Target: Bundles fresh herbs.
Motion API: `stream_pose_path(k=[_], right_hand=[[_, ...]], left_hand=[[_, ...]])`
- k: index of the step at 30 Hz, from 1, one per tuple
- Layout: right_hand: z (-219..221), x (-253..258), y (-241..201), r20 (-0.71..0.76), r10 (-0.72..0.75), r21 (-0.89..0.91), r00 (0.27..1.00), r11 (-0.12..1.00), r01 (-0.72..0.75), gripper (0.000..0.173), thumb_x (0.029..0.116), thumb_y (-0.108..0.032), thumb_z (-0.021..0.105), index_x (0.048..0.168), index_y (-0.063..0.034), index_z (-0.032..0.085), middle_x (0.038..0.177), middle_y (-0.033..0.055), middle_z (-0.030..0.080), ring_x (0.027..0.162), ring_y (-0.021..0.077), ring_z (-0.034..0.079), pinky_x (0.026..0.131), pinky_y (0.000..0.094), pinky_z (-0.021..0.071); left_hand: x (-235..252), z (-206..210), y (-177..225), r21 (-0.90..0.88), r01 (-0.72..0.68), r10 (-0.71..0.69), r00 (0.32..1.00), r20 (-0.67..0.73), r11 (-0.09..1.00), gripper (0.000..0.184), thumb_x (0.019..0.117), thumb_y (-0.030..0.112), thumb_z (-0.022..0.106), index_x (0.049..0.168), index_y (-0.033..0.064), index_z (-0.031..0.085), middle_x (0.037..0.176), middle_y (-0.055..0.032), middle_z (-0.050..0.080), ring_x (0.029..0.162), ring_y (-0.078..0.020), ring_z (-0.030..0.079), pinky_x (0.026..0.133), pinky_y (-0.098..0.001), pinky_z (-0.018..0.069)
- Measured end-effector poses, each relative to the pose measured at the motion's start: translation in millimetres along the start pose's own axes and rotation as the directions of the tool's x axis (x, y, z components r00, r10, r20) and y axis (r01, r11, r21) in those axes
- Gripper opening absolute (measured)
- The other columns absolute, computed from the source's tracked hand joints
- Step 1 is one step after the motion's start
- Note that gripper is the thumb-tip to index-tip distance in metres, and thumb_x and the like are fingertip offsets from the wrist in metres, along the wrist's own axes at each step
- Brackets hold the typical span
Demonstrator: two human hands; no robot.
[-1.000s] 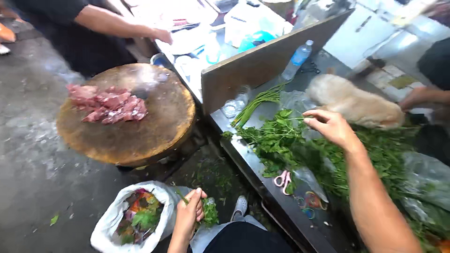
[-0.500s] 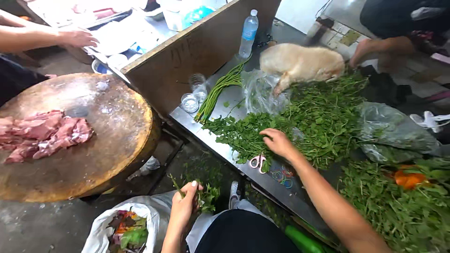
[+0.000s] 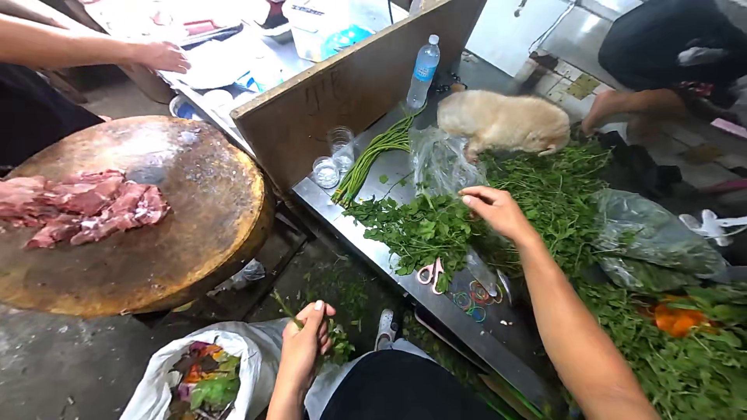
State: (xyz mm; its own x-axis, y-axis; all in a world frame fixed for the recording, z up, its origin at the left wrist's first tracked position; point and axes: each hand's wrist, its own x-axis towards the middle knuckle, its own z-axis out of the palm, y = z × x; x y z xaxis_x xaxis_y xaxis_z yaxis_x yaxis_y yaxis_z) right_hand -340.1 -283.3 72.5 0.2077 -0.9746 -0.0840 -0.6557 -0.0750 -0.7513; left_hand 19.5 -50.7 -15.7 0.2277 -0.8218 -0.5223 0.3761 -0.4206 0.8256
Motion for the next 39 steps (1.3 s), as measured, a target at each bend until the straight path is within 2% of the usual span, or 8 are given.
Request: stream_pose_path(k=[8,11,14,17,23,29,32,39], right_hand=[[-33,-20,-45,-0.176,-0.242,0.079,0.954,0.963,0.259,0.019,0.0992,-0.014,0.062,0.112,-0.0067,0.073,0.114,0.0045,0.07,0.098,0.0139,0.068,0.088,0.0346,0.0581],[-29,-26,-50,-0.152,-0.246,0.101,0.957,0.96,0.263,0.019,0.0995,-0.014,0.061,0.112,-0.0062,0.072,0.107,0.0044,0.073,0.095,0.014,0.07,0.088,0.0344,0.059],[-19,-31,-47,-0.139,-0.216,0.152,0.966,0.96,0.237,0.021,0.0989,-0.014,0.06,0.113,-0.0035,0.071,0.105,0.006,0.074,0.094,0.0139,0.071,0.089,0.0339,0.06],[-6,-39,-41,-0.122,-0.197,0.228,0.973,0.948,0.22,0.02,0.0973,-0.011,0.061,0.112,-0.0023,0.071,0.105,0.006,0.074,0.094,0.0134,0.072,0.088,0.0322,0.0609],[12,-44,-12,-0.068,-0.149,0.287,0.987,0.944,0.162,0.023,0.0984,-0.017,0.06,0.113,-0.0042,0.072,0.104,0.0026,0.071,0.087,0.0087,0.067,0.082,0.0292,0.0584],[32,-39,-4,-0.147,-0.059,0.235,0.987,0.968,0.093,0.012,0.0956,-0.011,0.067,0.101,-0.002,0.073,0.112,0.0093,0.069,0.096,0.0146,0.067,0.084,0.0334,0.0582],[46,-35,-9,-0.05,-0.035,0.312,0.998,0.949,0.049,0.018,0.0969,-0.009,0.064,0.112,-0.0036,0.071,0.095,0.0056,0.071,0.074,0.0109,0.065,0.069,0.0297,0.056],[69,-21,-17,0.062,-0.009,0.256,0.998,0.967,-0.007,0.013,0.0992,-0.018,0.068,0.099,-0.0067,0.074,0.084,0.0037,0.069,0.074,0.0112,0.062,0.072,0.0331,0.0529]], left_hand=[[37,95,90,0.201,-0.35,0.252,0.884,0.394,0.915,0.031,0.1086,0.024,0.042,0.109,0.0085,0.069,0.062,0.0068,0.047,0.047,-0.005,0.043,0.045,-0.0224,0.0408],[63,139,111,0.353,-0.464,0.324,0.863,0.388,0.813,0.026,0.1073,0.026,0.053,0.111,0.008,0.07,0.076,-0.0016,0.06,0.059,-0.0105,0.053,0.055,-0.0297,0.047],[87,182,117,0.534,-0.474,0.323,0.877,0.355,0.7,0.034,0.1041,0.036,0.059,0.115,0.0053,0.068,0.1,-0.0143,0.068,0.088,-0.0268,0.066,0.081,-0.0502,0.054],[117,203,92,0.559,-0.372,0.243,0.925,0.293,0.741,0.043,0.0999,0.045,0.065,0.113,0.0041,0.069,0.105,-0.0199,0.068,0.097,-0.0337,0.066,0.086,-0.0567,0.0524],[124,209,44,0.145,-0.213,0.146,0.916,0.374,0.966,0.014,0.1009,0.018,0.066,0.103,0.0053,0.072,0.069,-0.001,0.057,0.051,-0.0072,0.044,0.049,-0.0242,0.0399],[108,198,43,0.2,-0.289,0.193,0.899,0.393,0.936,0.008,0.0951,0.012,0.073,0.096,0.0046,0.073,0.073,-0.0019,0.064,0.052,-0.0067,0.049,0.05,-0.0235,0.0435],[105,195,40,0.213,-0.336,0.227,0.882,0.413,0.918,0.006,0.0909,0.007,0.076,0.089,0.0049,0.07,0.064,0.0001,0.058,0.049,-0.0066,0.046,0.049,-0.0232,0.0412],[94,187,48,0.307,-0.365,0.225,0.884,0.409,0.879,0.004,0.0945,0.006,0.069,0.098,0.0065,0.072,0.068,0.0009,0.056,0.053,-0.0067,0.047,0.051,-0.0236,0.0409]])
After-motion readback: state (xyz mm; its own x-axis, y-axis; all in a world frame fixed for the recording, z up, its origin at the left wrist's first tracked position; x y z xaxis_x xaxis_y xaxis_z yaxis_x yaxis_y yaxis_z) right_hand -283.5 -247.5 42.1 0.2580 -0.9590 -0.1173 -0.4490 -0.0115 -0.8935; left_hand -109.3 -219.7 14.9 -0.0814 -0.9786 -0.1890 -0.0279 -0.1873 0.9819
